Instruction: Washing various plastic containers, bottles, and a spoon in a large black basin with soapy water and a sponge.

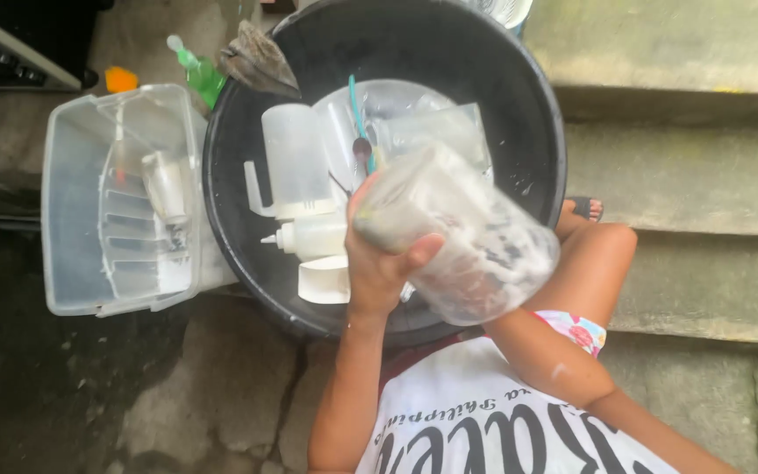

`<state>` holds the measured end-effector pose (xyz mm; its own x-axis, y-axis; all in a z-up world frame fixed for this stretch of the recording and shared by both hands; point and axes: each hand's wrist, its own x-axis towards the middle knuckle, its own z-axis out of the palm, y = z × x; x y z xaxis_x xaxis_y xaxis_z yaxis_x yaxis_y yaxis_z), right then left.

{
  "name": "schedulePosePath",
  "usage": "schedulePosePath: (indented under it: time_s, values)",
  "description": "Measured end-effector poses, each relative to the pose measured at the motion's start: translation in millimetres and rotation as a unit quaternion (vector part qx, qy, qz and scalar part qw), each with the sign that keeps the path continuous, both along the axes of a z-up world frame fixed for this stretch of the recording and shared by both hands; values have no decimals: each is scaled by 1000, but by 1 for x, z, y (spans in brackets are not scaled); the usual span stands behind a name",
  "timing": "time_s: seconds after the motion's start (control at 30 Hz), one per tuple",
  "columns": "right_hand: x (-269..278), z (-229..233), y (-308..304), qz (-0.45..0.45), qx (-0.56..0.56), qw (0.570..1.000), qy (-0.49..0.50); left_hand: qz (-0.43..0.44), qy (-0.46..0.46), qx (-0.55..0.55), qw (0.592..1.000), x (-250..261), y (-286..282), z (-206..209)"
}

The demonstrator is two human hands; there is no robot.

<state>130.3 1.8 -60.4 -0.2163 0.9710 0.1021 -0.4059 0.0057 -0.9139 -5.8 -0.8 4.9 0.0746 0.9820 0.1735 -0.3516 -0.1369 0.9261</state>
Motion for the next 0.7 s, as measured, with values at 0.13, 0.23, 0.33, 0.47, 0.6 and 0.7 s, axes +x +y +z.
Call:
schedulePosePath:
  time_s: [0.13, 0.23, 0.33, 0.47, 0.6, 0.7]
  values:
    - [3, -26, -7, 13, -68, 991, 117, 13, 22, 1, 1000, 0, -10, 3]
    - [4, -37, -14, 14, -90, 979, 181, 16, 27, 6, 999, 4, -22, 5]
    - [6, -37, -8, 25, -84, 976, 200, 20, 22, 19, 999, 9, -23, 1]
    - [10, -38, -16, 45, -40, 990, 128, 7, 11, 23, 1000, 10, -24, -13]
    - [14, -37, -31, 64, -15, 995, 77, 23, 60, 48, 997, 3, -21, -23]
    - [23, -34, -30, 70, 28, 997, 21, 35, 23, 13, 999, 0, -5, -26]
